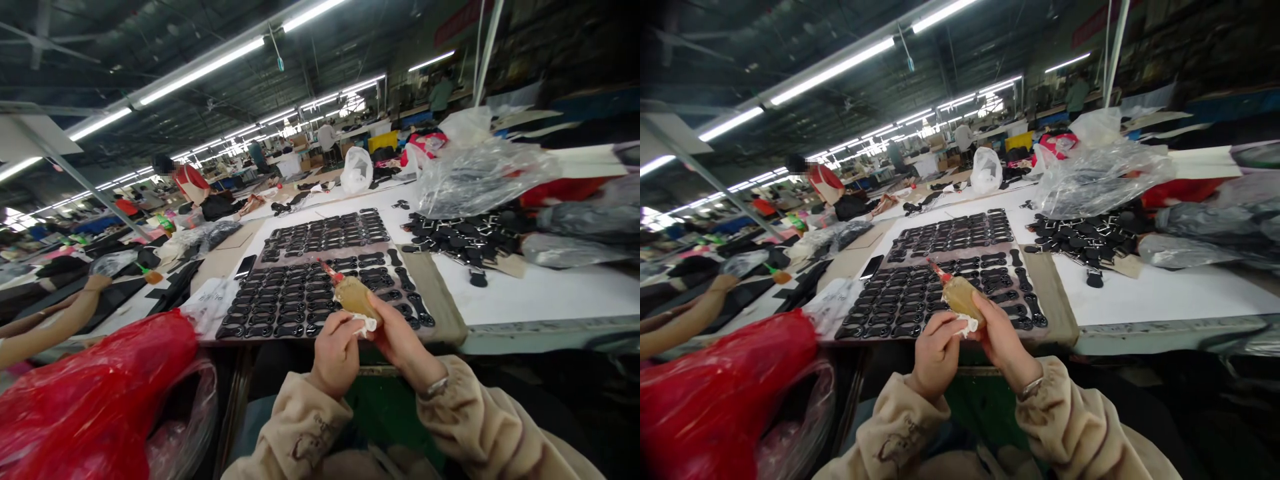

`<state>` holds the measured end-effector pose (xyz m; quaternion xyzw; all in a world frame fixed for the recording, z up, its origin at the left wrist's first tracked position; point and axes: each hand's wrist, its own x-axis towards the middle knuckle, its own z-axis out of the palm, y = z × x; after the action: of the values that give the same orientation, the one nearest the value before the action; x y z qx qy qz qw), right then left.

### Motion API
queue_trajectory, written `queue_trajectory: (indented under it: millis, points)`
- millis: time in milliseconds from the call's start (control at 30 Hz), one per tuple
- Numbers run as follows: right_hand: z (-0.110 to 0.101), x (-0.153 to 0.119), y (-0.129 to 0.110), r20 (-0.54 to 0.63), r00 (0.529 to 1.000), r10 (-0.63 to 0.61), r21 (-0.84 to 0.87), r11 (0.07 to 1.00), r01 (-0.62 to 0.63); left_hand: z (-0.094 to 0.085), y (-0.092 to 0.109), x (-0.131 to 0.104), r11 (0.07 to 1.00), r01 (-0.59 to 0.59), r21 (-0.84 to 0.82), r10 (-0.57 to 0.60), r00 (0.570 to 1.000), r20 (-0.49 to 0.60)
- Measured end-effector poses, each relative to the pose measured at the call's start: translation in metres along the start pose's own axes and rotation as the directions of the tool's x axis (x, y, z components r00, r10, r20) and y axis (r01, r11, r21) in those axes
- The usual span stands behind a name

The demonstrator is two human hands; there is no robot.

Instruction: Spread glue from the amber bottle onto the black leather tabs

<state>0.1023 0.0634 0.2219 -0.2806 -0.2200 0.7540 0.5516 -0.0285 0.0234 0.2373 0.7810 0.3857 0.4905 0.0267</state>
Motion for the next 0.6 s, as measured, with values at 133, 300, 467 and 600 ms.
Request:
queue_trajectory:
  millis: [133, 300, 467, 600]
  points:
    - [0.005, -0.002, -0.006, -0.021, 0.995, 0.099, 0.048, 0.994, -0.098, -0.018, -0.008, 0.015, 0.994, 0.079, 0.073, -0.068, 0.987, -0.142]
    - [0.006, -0.004, -0.006, -0.02, 0.991, 0.129, 0.109, 0.986, -0.126, -0.008, -0.01, 0.021, 0.992, 0.057, 0.113, -0.043, 0.992, -0.116]
    - [-0.002, -0.001, -0.011, 0.012, 0.998, 0.067, 0.167, 0.984, -0.068, 0.01, 0.007, 0.009, 0.999, 0.015, -0.036, -0.012, 0.997, 0.076]
    - [-0.004, -0.002, -0.023, 0.047, 0.987, 0.154, 0.239, 0.958, -0.161, -0.003, 0.003, 0.01, 0.973, 0.163, -0.163, -0.166, 0.986, 0.0]
